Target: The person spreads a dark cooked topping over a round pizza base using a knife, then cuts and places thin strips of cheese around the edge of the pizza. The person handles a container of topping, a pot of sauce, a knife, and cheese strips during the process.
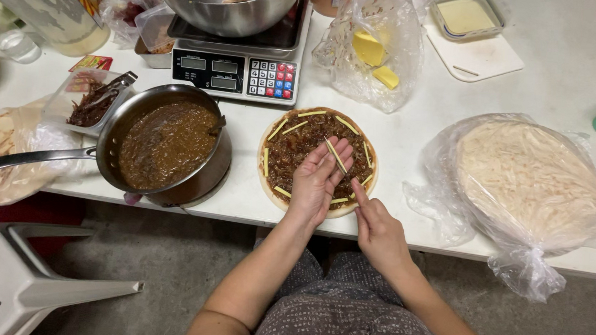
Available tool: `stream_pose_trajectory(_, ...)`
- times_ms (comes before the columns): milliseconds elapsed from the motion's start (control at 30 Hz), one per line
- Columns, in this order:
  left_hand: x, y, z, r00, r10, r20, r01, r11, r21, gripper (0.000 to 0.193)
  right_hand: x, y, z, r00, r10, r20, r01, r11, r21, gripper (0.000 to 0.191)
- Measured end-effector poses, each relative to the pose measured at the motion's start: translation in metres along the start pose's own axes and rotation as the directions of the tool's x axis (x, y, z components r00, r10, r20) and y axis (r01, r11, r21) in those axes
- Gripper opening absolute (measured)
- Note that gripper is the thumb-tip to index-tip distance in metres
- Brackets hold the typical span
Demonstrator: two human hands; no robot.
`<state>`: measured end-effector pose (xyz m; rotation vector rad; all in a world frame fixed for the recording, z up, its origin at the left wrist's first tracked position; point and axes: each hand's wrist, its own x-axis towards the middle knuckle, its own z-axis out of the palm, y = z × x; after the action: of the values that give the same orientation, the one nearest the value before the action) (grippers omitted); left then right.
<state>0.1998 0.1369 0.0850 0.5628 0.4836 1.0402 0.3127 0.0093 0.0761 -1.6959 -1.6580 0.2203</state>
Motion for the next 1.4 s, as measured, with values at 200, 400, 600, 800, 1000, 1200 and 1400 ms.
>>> stream_pose_trajectory(200,0.0,0.001,-0.003,1.0,-0.006,-0.022,0.007,1.0,0.003,0.041,-0.001,0.007,0.003,1.0,-0.022,-0.017,0.019,0.989,-0.148,0.063)
stream_pose_trajectory(400,0.006,0.028,-0.019,0.989,0.056,-0.138,0.007,0.91,0.415,0.03,-0.002,0.021,-0.01,0.982,0.172,0.084,-0.181,0.977,0.111,0.06)
stream_pose_trajectory(600,0.018,0.08,-0.049,0.923,0.383,0.033,-0.1,0.156,0.983,0.022,-0.004,0.033,-0.012,0.943,0.298,0.151,-0.332,0.885,0.326,0.059)
stream_pose_trajectory(800,0.025,0.096,-0.054,0.923,0.381,0.056,0.007,-0.161,0.987,0.025,-0.003,0.038,-0.012,0.923,0.341,0.181,-0.384,0.86,0.336,0.058)
stream_pose_trajectory(1000,0.038,0.091,-0.061,0.926,0.377,0.029,0.06,-0.222,0.973,0.019,-0.004,0.042,-0.014,0.92,0.34,0.197,-0.391,0.838,0.38,0.058)
stream_pose_trajectory(1200,0.048,0.086,-0.069,0.906,0.414,0.087,0.049,-0.307,0.95,0.015,-0.003,0.047,-0.014,0.909,0.357,0.215,-0.415,0.813,0.409,0.058)
stream_pose_trajectory(1400,0.031,0.094,-0.054,0.881,0.441,0.172,-0.08,-0.219,0.972,0.014,-0.004,0.052,-0.013,0.9,0.344,0.268,-0.436,0.732,0.524,0.059)
